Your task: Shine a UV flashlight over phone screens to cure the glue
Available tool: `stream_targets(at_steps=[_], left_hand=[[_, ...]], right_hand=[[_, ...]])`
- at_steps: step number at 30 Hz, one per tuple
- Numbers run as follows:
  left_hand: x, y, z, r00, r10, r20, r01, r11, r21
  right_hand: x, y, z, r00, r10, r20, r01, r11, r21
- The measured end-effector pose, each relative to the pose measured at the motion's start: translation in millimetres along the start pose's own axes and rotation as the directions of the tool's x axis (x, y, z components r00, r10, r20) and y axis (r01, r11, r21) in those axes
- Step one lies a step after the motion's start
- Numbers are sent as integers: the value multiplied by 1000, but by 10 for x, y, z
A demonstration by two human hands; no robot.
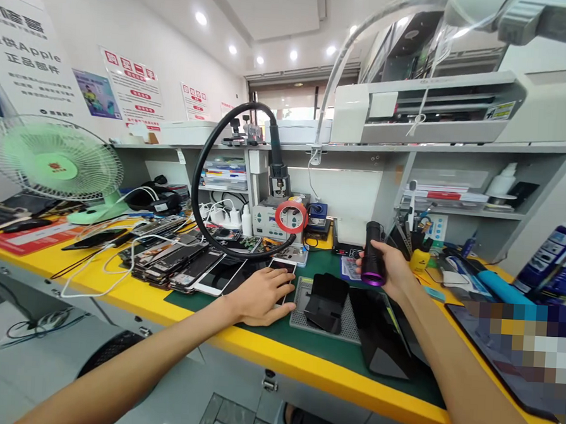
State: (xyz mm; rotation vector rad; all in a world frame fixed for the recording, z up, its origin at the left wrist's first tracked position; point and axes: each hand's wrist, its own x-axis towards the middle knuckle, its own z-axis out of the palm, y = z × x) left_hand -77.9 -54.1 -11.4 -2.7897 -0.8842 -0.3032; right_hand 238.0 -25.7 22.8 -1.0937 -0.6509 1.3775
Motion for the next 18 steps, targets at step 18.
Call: stream_targets(at_steps=[18], left_hand=[[-750,-538,-43,935,-319,-154,322,947,-3]], right_hand=[[-91,-19,95,1000,-2,22,2,1000,4]])
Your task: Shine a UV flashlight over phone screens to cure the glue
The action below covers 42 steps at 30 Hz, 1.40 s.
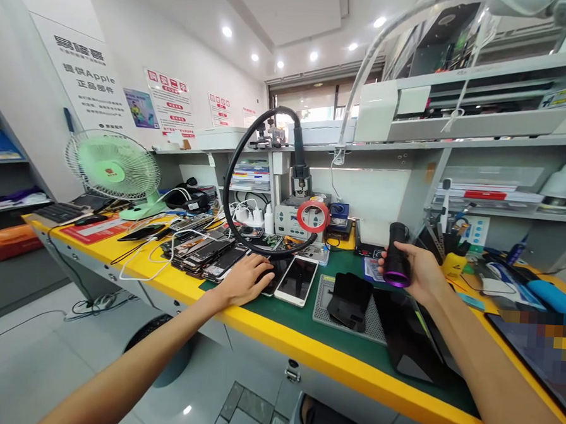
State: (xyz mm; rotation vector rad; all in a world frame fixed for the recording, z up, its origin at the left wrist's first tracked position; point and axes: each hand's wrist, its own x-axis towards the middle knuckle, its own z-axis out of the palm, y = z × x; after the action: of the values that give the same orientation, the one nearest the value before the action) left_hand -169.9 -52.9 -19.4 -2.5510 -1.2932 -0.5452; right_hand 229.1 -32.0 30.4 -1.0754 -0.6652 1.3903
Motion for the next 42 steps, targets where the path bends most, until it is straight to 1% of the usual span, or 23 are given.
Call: stream_targets(at_steps=[4,7,10,12,13,14,15,16,19,21,23,26,29,32,35,39,42], left_hand=[[6,106,-14,996,16,-85,-20,999,-45],[78,265,-27,985,54,-165,-71,993,-98],[264,510,-46,965,116,-236,-160,971,-180],[456,701,-70,953,137,-272,-208,944,-255],[567,795,-83,954,129,-270,-209,933,-292],[683,883,-94,963,112,-246,-191,926,-326],[799,964,-102,978,88,-190,-152,923,-354],[910,1035,-102,992,63,-107,-98,925,-368],[1182,1179,-37,994,78,80,-43,928,-370],[1305,1223,58,981,82,174,-16,936,-353],[1404,1241,165,966,63,250,21,946,-323],[1548,1249,273,936,43,350,57,961,-272],[1679,1269,284,894,61,444,52,969,-240],[1741,1309,263,865,87,494,36,971,-234],[1737,1337,291,862,94,498,34,970,-243],[1703,1320,396,879,93,467,45,960,-276],[1666,1345,422,911,77,405,48,956,-289]], right_hand=[[-2,1,4,1000,-13,22,12,1000,12],[38,16,-2,998,-51,30,51,999,-1],[90,51,-7,987,-161,-4,160,986,-50],[124,82,-11,962,-270,-36,265,959,-103],[139,97,-16,944,-326,-50,317,938,-139],[153,112,-24,922,-381,-63,365,913,-181],[164,124,-34,899,-432,-76,406,885,-228],[172,133,-47,873,-479,-90,440,854,-278],[173,140,-88,789,-600,-131,498,750,-435],[158,128,-113,737,-658,-152,504,686,-525],[139,105,-132,699,-696,-167,493,638,-591],[124,61,-157,668,-722,-182,469,598,-649],[138,25,-178,655,-728,-202,444,588,-676],[177,19,-199,649,-725,-230,423,596,-682],[231,44,-217,650,-718,-250,413,610,-677],[283,62,-247,639,-724,-260,411,607,-680],[257,10,-283,609,-745,-273,393,583,-712]])
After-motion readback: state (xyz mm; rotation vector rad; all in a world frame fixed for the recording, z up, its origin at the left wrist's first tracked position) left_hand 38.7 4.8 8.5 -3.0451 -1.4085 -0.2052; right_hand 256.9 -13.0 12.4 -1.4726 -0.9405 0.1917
